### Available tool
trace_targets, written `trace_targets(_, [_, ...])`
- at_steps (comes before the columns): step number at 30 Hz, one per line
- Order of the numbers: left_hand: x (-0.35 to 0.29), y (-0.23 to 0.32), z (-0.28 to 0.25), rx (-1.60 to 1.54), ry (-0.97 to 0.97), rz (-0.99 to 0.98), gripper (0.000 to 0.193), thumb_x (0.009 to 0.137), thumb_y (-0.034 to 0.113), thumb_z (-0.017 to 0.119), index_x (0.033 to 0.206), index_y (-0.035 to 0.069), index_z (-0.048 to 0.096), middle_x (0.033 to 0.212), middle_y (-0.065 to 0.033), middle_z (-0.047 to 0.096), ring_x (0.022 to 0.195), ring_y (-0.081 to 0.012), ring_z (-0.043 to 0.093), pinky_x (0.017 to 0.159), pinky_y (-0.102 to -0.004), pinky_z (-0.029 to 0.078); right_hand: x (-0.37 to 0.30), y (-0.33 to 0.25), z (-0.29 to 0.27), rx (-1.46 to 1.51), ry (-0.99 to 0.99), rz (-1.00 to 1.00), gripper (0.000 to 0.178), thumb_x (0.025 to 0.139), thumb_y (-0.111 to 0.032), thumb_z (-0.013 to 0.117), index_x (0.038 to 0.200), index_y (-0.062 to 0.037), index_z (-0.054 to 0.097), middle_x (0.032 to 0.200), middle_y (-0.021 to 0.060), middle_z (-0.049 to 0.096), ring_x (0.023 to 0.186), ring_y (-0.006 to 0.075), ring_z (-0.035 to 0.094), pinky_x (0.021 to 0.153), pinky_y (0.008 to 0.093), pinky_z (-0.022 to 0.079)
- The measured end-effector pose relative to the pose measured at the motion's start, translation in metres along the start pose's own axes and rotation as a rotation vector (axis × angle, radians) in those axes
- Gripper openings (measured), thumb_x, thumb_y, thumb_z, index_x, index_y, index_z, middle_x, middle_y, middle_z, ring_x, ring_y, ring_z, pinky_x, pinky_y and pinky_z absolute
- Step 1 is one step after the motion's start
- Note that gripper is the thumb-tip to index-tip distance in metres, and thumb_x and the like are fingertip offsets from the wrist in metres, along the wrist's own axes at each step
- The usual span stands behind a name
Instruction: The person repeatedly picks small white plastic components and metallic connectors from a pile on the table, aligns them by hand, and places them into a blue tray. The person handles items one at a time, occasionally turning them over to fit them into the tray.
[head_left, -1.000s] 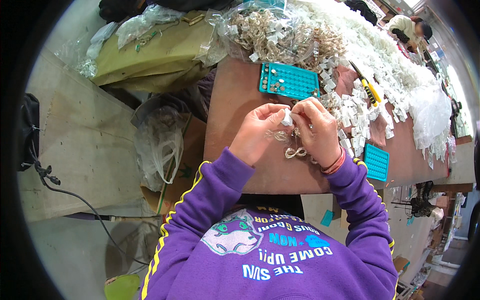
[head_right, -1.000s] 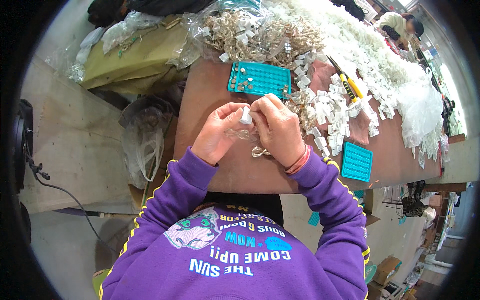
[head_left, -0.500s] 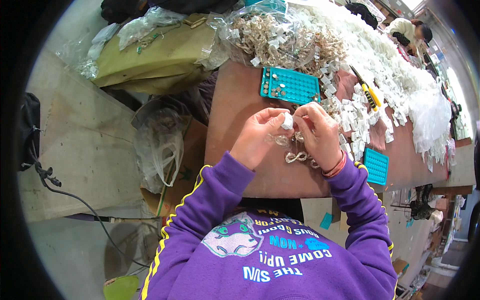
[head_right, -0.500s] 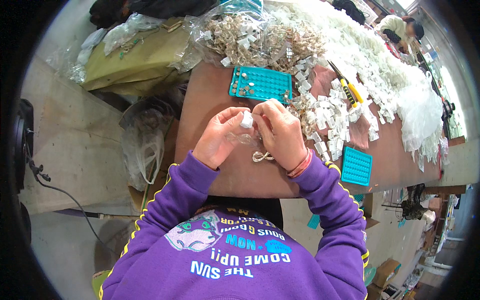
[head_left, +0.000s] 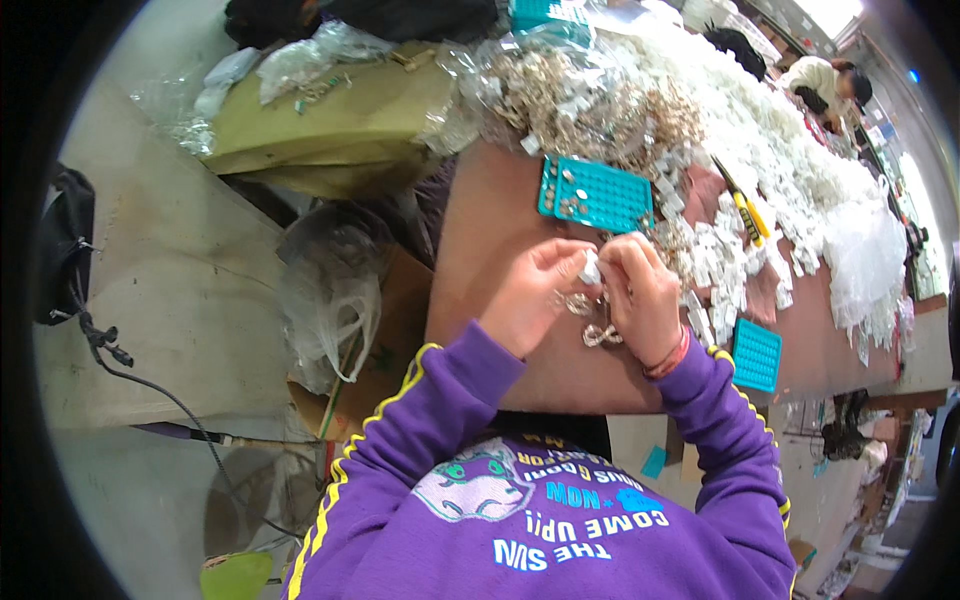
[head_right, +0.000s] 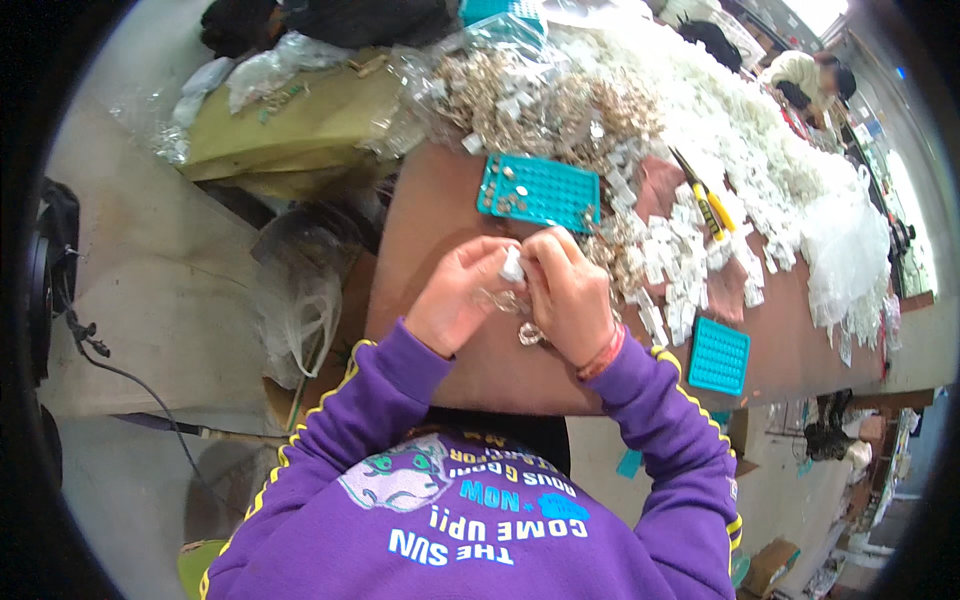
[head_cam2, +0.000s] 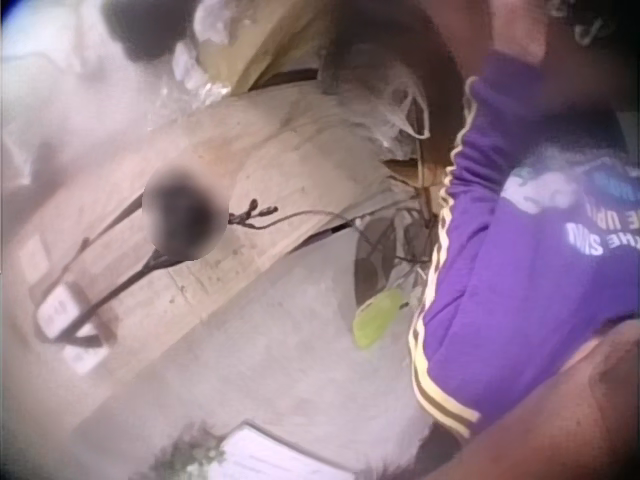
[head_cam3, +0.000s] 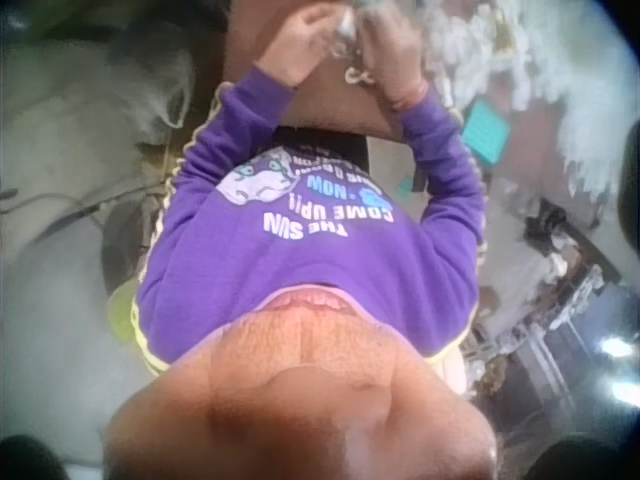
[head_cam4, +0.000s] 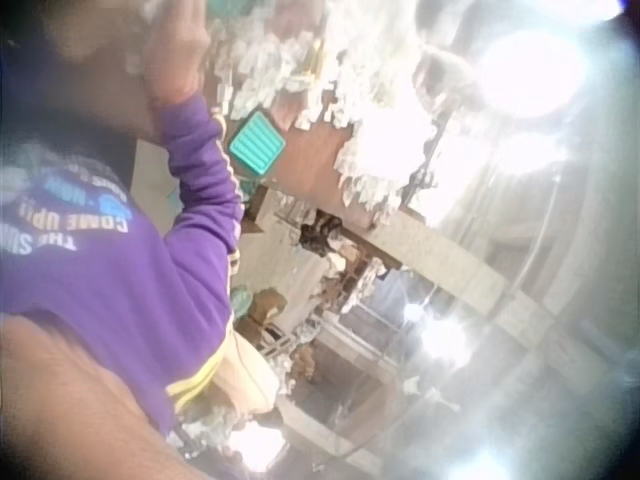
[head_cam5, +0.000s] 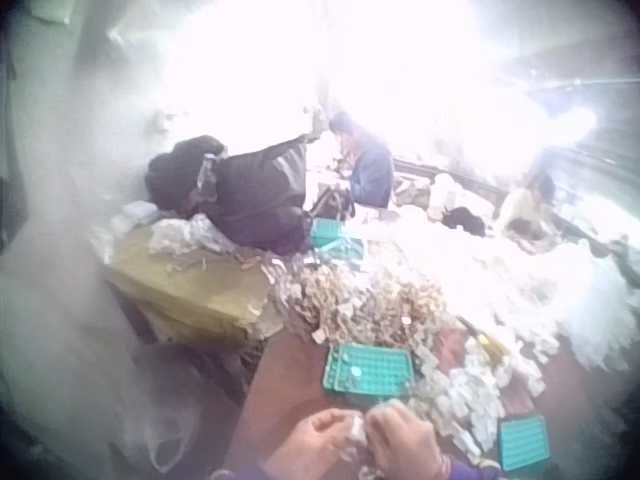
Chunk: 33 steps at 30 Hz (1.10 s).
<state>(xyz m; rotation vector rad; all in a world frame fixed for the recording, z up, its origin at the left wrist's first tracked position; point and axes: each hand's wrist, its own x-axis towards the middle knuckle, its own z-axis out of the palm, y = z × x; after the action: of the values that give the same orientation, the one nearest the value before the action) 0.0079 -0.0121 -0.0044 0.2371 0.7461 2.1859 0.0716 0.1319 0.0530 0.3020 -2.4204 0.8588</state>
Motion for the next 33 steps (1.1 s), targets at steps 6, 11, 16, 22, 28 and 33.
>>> trace_targets(6, [-0.002, -0.001, 0.001, -0.059, -0.017, -0.014, 0.021, 0.097, 0.02, 0.06, 0.112, 0.005, 0.06, 0.101, -0.0049, 0.066, 0.09, -0.0141, 0.066, 0.078, -0.0308, 0.055, -0.002, -0.003, 0.003, -0.041, 0.017, 0.014, 0.01, 0.086, 0.004, 0.059, 0.092, -0.0021, 0.054, 0.086, 0.0143, 0.057, 0.07, 0.0346, 0.061, 0.059, 0.0391, 0.05])
trace_targets(11, [0.0, 0.0, 0.005, -0.031, 0.006, -0.002, 0.022, 0.096, 0.02, 0.062, 0.111, 0.004, 0.06, 0.1, -0.0047, 0.066, 0.088, -0.0152, 0.066, 0.077, -0.0307, 0.055, -0.001, -0.004, 0.004, 0.0, 0.074, -0.007, 0.009, 0.086, 0.002, 0.062, 0.091, -0.0017, 0.055, 0.087, 0.014, 0.058, 0.071, 0.0341, 0.062, 0.059, 0.0383, 0.05])
trace_targets(16, [-0.015, 0.006, 0.031, 0.751, 0.075, 0.45, 0.013, 0.09, 0.008, 0.068, 0.102, 0.003, 0.066, 0.094, -0.0046, 0.068, 0.083, -0.0145, 0.066, 0.073, -0.0282, 0.054, -0.007, -0.011, -0.028, 0.133, 0.163, 0.14, 0.021, 0.082, 0.002, 0.069, 0.101, -0.001, 0.063, 0.096, 0.0126, 0.063, 0.081, 0.0208, 0.068, 0.069, 0.0306, 0.053])
trace_targets(22, [0.076, 0.114, 0.034, 1.687, -0.085, 1.487, 0.019, 0.082, 0.004, 0.067, 0.1, 0.01, 0.066, 0.108, -0.0135, 0.066, 0.104, -0.0309, 0.063, 0.089, -0.0416, 0.05, -0.034, -0.021, -0.068, 0.138, 0.322, 0.332, 0.017, 0.083, 0.005, 0.067, 0.099, 0.0007, 0.067, 0.092, 0.0111, 0.065, 0.08, 0.018, 0.067, 0.072, 0.0286, 0.053])
trace_targets(28, [0.161, 0.154, -0.027, 2.482, 0.335, 0.972, 0.055, 0.08, 0.018, 0.071, 0.133, 0.02, 0.055, 0.144, -0.0144, 0.046, 0.133, -0.0324, 0.042, 0.11, -0.0446, 0.034, -0.059, -0.02, -0.081, -0.033, 0.292, 0.261, 0.01, 0.082, 0.003, 0.068, 0.091, -0.0001, 0.067, 0.087, 0.0116, 0.067, 0.077, 0.0231, 0.067, 0.07, 0.0299, 0.052])
trace_targets(33, [0.147, 0.162, -0.043, 2.279, 0.152, 1.084, 0.047, 0.082, 0.014, 0.07, 0.128, 0.015, 0.059, 0.143, -0.0152, 0.047, 0.13, -0.0321, 0.046, 0.107, -0.0409, 0.038, -0.032, 0.008, -0.09, -0.071, 0.134, 0.268, 0.01, 0.084, -0.006, 0.068, 0.094, -0.0018, 0.066, 0.085, 0.0128, 0.068, 0.074, 0.0239, 0.067, 0.068, 0.0316, 0.052])
